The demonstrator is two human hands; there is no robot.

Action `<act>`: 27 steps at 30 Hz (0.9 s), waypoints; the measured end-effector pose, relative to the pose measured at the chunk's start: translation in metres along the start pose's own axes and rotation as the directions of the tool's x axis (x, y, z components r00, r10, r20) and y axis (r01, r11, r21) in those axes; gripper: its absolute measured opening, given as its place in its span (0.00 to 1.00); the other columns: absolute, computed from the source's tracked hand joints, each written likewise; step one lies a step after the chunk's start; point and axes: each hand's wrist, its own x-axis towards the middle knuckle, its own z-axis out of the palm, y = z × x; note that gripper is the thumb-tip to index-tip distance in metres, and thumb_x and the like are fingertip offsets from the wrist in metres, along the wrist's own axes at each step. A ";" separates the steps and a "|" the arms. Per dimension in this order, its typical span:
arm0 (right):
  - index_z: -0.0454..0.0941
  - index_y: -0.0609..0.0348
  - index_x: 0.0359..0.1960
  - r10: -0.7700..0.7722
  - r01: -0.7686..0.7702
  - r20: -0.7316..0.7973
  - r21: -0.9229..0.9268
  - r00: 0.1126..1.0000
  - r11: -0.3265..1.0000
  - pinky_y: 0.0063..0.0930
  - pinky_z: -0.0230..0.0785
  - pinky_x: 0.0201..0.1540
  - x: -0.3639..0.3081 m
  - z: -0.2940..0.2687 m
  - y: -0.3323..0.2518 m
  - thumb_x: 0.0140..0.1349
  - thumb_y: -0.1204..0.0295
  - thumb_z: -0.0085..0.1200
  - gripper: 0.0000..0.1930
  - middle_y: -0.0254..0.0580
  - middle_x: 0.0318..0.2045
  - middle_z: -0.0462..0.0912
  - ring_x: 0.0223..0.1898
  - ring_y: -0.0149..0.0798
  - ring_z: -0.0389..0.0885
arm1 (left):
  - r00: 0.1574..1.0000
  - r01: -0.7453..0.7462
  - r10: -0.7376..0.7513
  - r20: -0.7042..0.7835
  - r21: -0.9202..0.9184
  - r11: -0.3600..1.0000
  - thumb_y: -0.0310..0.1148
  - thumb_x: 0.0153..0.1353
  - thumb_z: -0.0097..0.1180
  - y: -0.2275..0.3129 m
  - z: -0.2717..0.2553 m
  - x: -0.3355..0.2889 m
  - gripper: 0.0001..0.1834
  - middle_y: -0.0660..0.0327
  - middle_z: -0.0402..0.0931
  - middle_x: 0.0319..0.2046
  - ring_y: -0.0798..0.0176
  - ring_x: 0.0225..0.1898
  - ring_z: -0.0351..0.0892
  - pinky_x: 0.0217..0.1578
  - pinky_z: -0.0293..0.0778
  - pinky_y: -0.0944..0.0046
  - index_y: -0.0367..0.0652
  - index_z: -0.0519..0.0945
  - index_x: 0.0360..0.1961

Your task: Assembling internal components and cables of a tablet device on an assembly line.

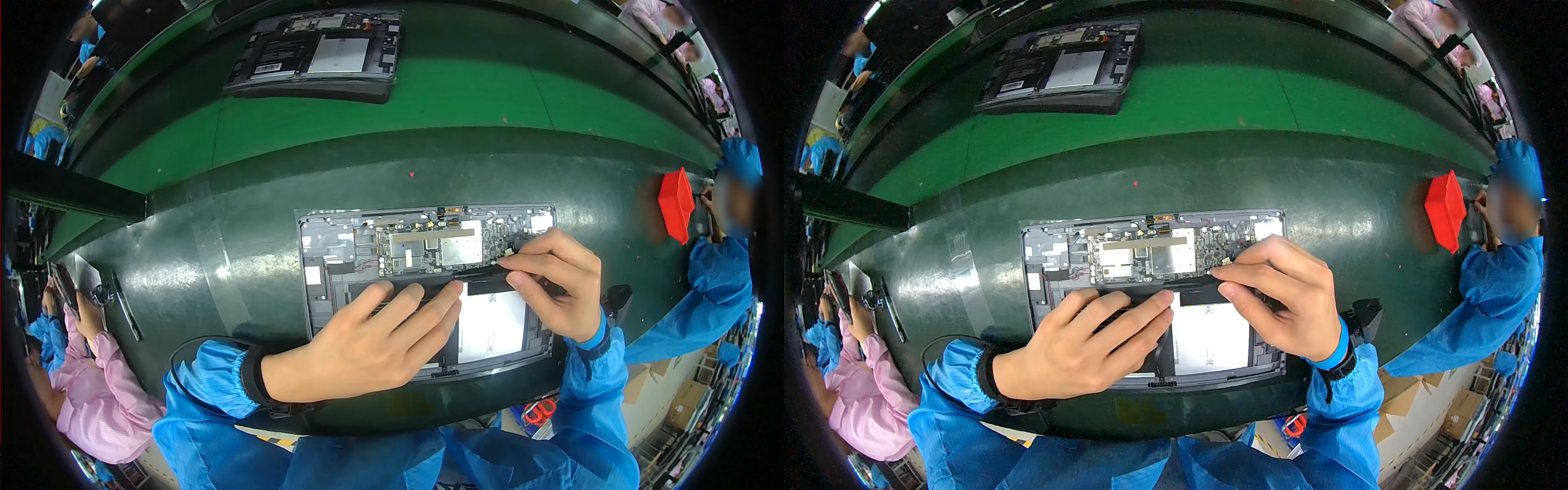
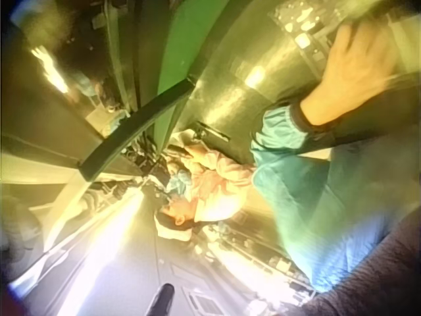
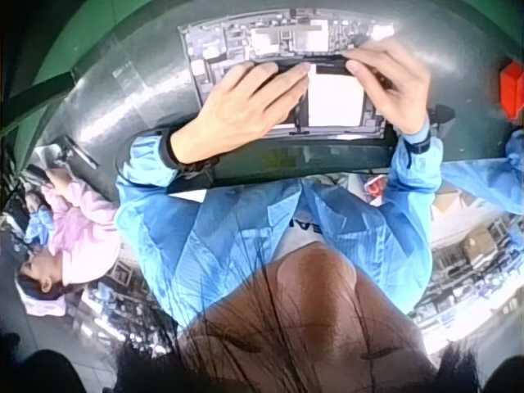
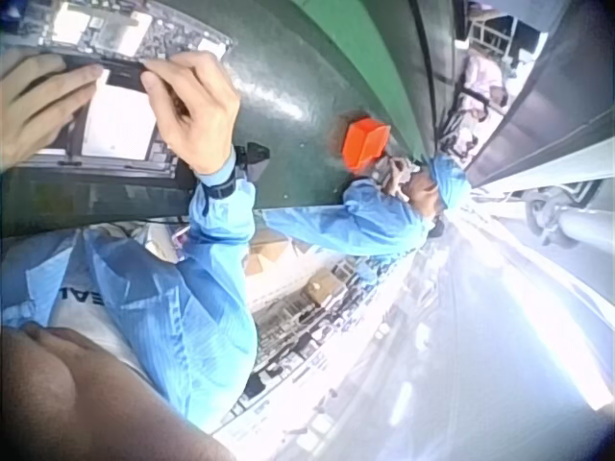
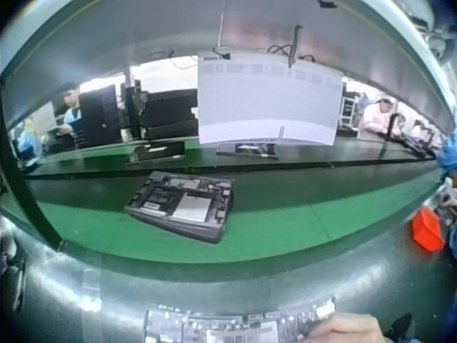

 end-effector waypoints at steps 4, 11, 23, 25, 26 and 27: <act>0.90 0.60 0.41 0.020 -0.019 -0.035 0.020 0.999 1.000 0.30 0.74 0.33 -0.003 0.001 0.001 0.53 0.80 0.70 0.12 0.40 0.33 0.84 0.32 0.39 0.84 | 1.000 0.007 -0.007 -0.007 -0.002 1.000 0.34 0.60 0.63 0.000 0.000 0.000 0.17 0.64 0.81 0.60 0.64 0.44 0.76 0.41 0.72 0.67 0.44 0.87 0.50; 0.89 0.61 0.40 -0.061 0.060 -0.024 -0.046 0.998 0.997 0.30 0.73 0.33 0.000 -0.002 0.002 0.52 0.81 0.69 0.12 0.40 0.33 0.83 0.32 0.38 0.83 | 1.000 -0.004 0.004 -0.005 -0.001 1.000 0.35 0.59 0.63 0.000 -0.001 0.002 0.18 0.63 0.82 0.60 0.64 0.44 0.76 0.41 0.72 0.67 0.43 0.87 0.50; 0.90 0.62 0.39 -0.080 0.079 -0.010 -0.050 0.997 0.996 0.29 0.72 0.34 0.001 -0.001 0.003 0.51 0.81 0.68 0.12 0.40 0.32 0.82 0.32 0.37 0.82 | 1.000 -0.015 0.015 -0.004 -0.020 1.000 0.35 0.59 0.62 -0.001 -0.001 0.002 0.18 0.63 0.81 0.60 0.64 0.43 0.76 0.41 0.72 0.66 0.43 0.87 0.51; 0.90 0.63 0.39 -0.076 0.076 -0.009 -0.051 0.997 0.996 0.29 0.72 0.33 0.000 -0.001 0.002 0.51 0.81 0.68 0.12 0.40 0.32 0.82 0.32 0.37 0.82 | 1.000 -0.014 0.014 -0.003 -0.022 1.000 0.35 0.59 0.62 0.000 -0.001 0.002 0.19 0.63 0.81 0.60 0.64 0.43 0.76 0.41 0.72 0.66 0.43 0.86 0.51; 0.90 0.63 0.39 -0.065 0.065 -0.009 -0.049 0.998 0.997 0.29 0.72 0.33 0.000 -0.001 0.002 0.51 0.81 0.68 0.12 0.40 0.32 0.82 0.32 0.37 0.82 | 1.000 -0.010 0.010 -0.005 -0.023 1.000 0.35 0.59 0.62 0.000 -0.001 0.002 0.19 0.63 0.81 0.60 0.64 0.43 0.76 0.41 0.72 0.66 0.43 0.86 0.51; 0.90 0.63 0.39 -0.054 0.053 -0.009 -0.047 0.999 0.997 0.29 0.72 0.33 0.000 -0.001 0.001 0.51 0.81 0.68 0.11 0.40 0.32 0.82 0.32 0.37 0.82 | 1.000 -0.007 0.006 -0.006 -0.025 1.000 0.35 0.58 0.62 0.000 -0.001 0.002 0.19 0.63 0.81 0.60 0.64 0.43 0.76 0.41 0.72 0.66 0.43 0.86 0.51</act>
